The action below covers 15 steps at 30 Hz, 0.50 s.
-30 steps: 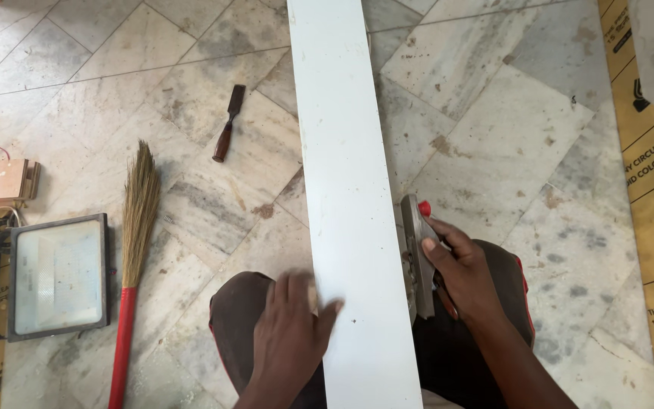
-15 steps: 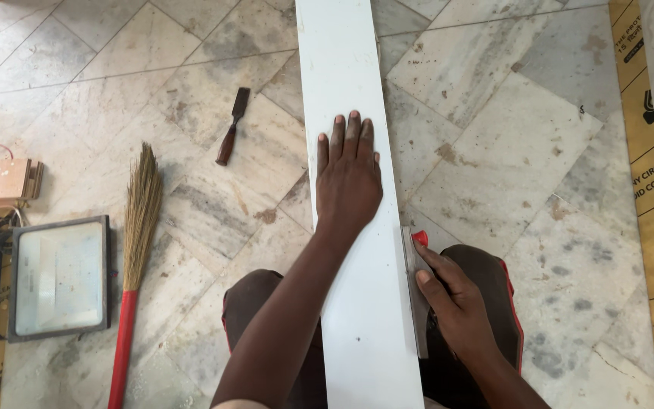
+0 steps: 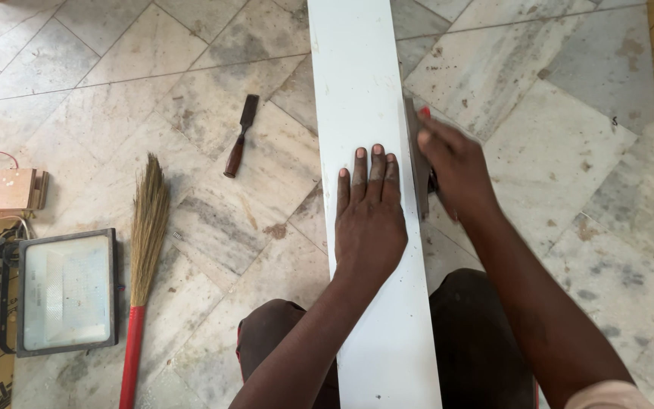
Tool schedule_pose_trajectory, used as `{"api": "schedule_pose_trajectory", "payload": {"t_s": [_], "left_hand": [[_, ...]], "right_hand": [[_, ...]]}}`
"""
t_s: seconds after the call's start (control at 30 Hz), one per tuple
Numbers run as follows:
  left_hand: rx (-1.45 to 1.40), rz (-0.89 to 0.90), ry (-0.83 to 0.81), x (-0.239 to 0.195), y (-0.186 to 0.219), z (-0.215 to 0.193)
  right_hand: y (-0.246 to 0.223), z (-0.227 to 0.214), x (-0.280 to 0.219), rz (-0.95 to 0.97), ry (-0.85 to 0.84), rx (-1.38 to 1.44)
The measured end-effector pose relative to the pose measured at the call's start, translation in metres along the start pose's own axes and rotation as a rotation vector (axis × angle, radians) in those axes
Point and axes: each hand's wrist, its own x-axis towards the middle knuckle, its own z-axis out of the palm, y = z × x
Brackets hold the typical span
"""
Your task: The person smooths a long white rectangular board using a metal scraper. They hold the board with one hand and scrape along its length with the other, occasionally adjusting the board's position.
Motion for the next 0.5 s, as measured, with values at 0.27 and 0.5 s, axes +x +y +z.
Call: {"api": "schedule_pose_trajectory", "payload": {"t_s": [0.27, 0.5], "left_hand": [[-0.014, -0.002, 0.000, 0.002, -0.002, -0.001], [-0.073, -0.107, 0.031, 0.004, -0.001, 0.000]], "right_hand": [[-0.005, 0.006, 0.106, -0.132, -0.060, 0.081], [-0.002, -0.008, -0.048, 0.038, -0.017, -0.171]]}}
